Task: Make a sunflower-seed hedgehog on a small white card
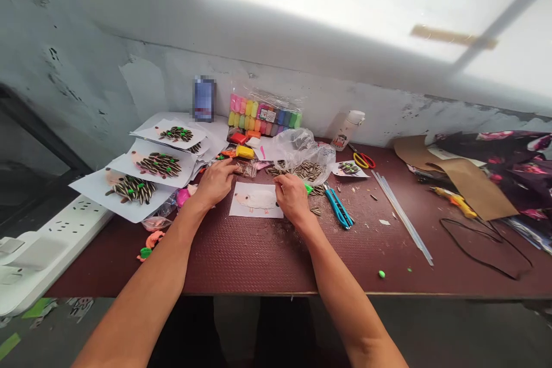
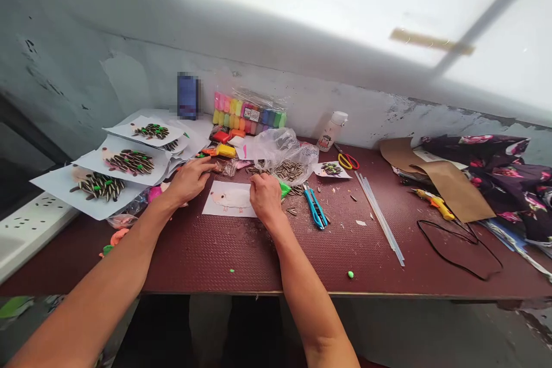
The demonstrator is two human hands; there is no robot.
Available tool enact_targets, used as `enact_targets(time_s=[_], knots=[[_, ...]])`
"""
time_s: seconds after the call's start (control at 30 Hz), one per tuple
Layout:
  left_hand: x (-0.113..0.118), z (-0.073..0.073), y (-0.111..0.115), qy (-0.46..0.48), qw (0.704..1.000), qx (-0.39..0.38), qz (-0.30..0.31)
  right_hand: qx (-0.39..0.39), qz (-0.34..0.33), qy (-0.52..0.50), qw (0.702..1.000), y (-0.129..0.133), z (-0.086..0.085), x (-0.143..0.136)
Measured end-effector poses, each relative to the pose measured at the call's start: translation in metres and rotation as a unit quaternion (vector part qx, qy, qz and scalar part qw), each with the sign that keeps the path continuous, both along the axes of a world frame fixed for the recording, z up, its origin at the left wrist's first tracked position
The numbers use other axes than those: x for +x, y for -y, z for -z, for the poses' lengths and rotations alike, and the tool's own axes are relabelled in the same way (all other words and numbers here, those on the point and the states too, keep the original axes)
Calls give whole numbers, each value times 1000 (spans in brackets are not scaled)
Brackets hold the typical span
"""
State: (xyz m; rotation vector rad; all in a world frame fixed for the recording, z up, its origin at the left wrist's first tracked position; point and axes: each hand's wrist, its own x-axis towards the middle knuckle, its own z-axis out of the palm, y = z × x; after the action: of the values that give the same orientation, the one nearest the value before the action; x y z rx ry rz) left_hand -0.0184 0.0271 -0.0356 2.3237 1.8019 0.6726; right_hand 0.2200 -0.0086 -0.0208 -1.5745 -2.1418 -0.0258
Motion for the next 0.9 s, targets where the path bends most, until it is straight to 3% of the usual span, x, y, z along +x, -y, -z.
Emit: enact_targets(time_s=[0.17,0.3,0.43,0.5,0.63,0.8,0.9], knots=[[2,-3,1,-63,997,-29,22,-5,8,-3,1000,0,-2,-1],[5,-14,-8,-52,998,12,34,-1,4,-12,1000,1,-4,-1],[13,-22,-21,-52,997,-20,45,-13,-12,-12,1000,2,-6,-4],[17,-22,-25,-92,993,-59,37,-20,-15,-11,1000,3,-6,-5],[19,-17,-30,-133,989,-62,20,-21,-18,-19,999,4,-6,-5],[15,-7,-36,-94,995,-32,2,-11,-34,-43,998,3,-3,-5],[10,-6,-37,-5,1000,3,10,-16,-41,-80,996,1,-1,-5]])
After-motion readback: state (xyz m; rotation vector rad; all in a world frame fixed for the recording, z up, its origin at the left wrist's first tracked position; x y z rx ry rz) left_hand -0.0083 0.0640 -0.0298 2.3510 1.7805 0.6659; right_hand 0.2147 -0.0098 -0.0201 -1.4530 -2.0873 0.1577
